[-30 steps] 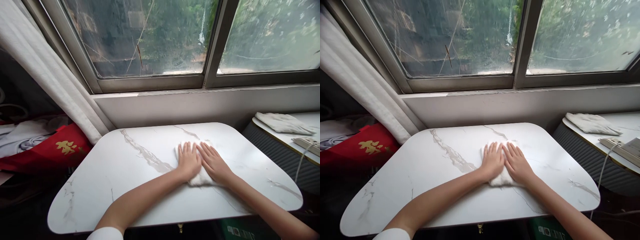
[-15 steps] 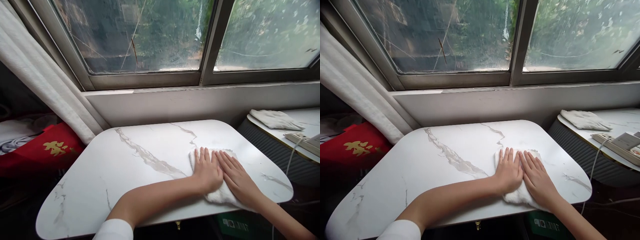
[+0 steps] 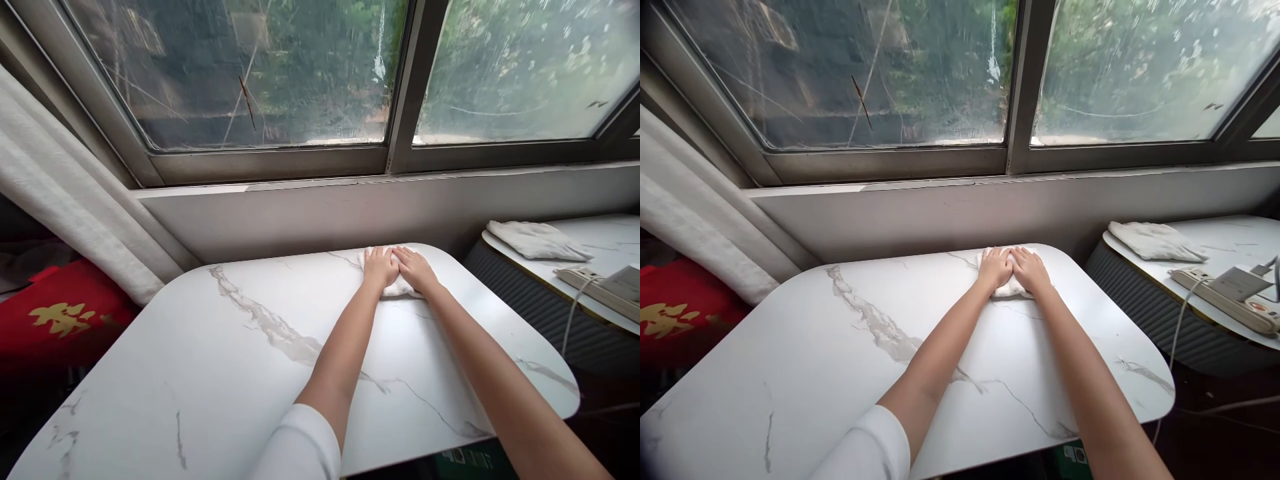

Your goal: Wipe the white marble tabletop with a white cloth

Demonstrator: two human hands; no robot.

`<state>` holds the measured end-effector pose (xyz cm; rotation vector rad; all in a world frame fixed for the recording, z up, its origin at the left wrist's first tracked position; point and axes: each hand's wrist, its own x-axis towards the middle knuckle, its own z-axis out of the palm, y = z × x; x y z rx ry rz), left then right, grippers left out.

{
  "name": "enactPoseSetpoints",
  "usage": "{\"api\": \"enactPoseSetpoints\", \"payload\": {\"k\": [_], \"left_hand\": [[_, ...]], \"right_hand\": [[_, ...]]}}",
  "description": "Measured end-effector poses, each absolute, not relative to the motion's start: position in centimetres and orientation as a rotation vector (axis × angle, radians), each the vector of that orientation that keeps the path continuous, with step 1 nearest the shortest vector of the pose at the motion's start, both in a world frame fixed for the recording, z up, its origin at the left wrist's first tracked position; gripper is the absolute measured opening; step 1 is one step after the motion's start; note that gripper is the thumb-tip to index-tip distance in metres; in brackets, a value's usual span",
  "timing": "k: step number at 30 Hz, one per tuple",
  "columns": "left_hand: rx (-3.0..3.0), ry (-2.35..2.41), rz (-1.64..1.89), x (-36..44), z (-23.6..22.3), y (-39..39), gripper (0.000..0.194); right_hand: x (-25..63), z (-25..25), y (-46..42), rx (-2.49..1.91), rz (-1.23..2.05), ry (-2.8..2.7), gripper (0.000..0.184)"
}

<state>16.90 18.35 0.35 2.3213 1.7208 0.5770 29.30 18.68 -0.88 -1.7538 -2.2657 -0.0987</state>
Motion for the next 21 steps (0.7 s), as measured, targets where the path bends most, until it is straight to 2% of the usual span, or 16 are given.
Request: {"api": "enactPoseSetpoints", "payload": {"k": [11,21], "left_hand": [[2.269,1.818,0.619,18.2,-0.2,15.4,0.050],[2.365,1.599,0.543,22.5,0.3,3.8,0.058]], "right_hand": [[31.3,-1.5,16.9,-1.597,-0.137,-2.372,0.053],[37.7,-2.5,4.3,-1.548,-0.237,-2.398,0.054]]}}
